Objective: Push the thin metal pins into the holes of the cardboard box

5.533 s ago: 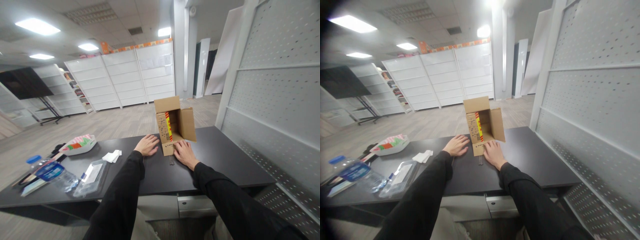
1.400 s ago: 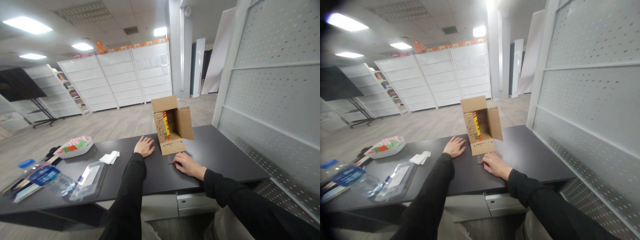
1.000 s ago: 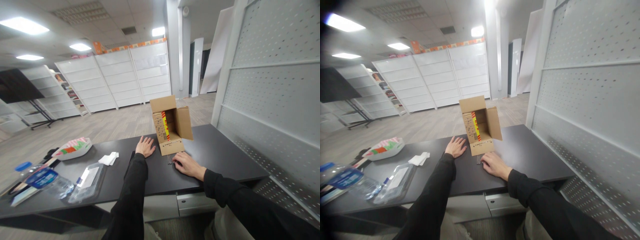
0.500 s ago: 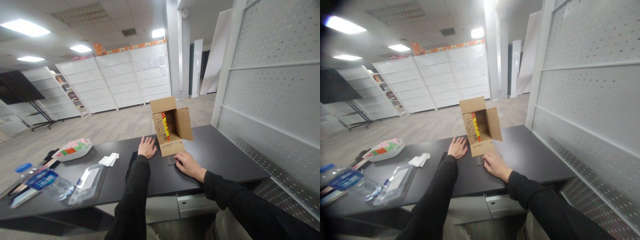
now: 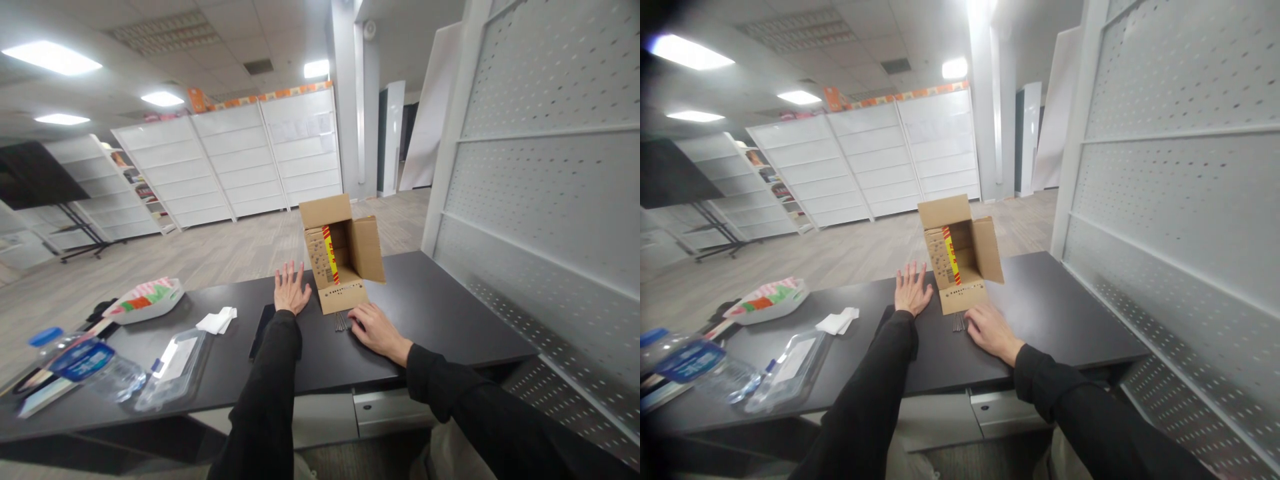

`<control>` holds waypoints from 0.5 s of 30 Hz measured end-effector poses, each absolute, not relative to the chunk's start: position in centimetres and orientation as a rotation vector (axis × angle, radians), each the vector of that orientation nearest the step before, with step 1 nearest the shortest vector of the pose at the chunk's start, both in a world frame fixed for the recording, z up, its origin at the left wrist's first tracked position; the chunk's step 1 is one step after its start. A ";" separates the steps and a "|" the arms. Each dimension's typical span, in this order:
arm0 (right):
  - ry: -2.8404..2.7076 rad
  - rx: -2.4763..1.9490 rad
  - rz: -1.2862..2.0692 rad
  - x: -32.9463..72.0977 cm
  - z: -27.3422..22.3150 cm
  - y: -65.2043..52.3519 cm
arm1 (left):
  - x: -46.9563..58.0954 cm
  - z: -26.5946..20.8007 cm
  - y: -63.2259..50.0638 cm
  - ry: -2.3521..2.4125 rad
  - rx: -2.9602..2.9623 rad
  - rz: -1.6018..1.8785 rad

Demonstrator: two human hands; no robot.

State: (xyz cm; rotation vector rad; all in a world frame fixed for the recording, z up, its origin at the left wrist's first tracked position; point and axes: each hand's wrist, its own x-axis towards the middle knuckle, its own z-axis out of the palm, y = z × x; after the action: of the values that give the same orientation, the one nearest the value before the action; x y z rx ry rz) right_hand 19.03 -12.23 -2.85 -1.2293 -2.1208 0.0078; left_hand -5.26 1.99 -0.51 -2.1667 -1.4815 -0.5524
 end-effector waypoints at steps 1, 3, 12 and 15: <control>-2.121 -1.231 0.006 19.0 -2.9 -12.2 | -5.1 -0.5 2.0 -1.505 -2.137 -0.597; -2.121 -1.235 0.004 19.0 -2.9 -12.2 | -4.8 -0.4 2.0 -1.543 -2.081 -0.694; -2.129 -1.242 0.004 19.0 -2.9 -12.2 | -3.5 -0.1 2.2 -1.797 -1.828 -1.225; -2.128 -1.246 0.011 19.0 -2.9 -12.2 | -3.3 0.3 3.3 -1.857 -1.694 -1.536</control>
State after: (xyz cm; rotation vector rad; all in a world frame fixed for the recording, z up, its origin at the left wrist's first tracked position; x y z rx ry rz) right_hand 19.03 -12.19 -2.90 -1.2460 -2.1285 0.0107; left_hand -3.35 3.30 0.30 -1.6936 -1.8567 -1.5361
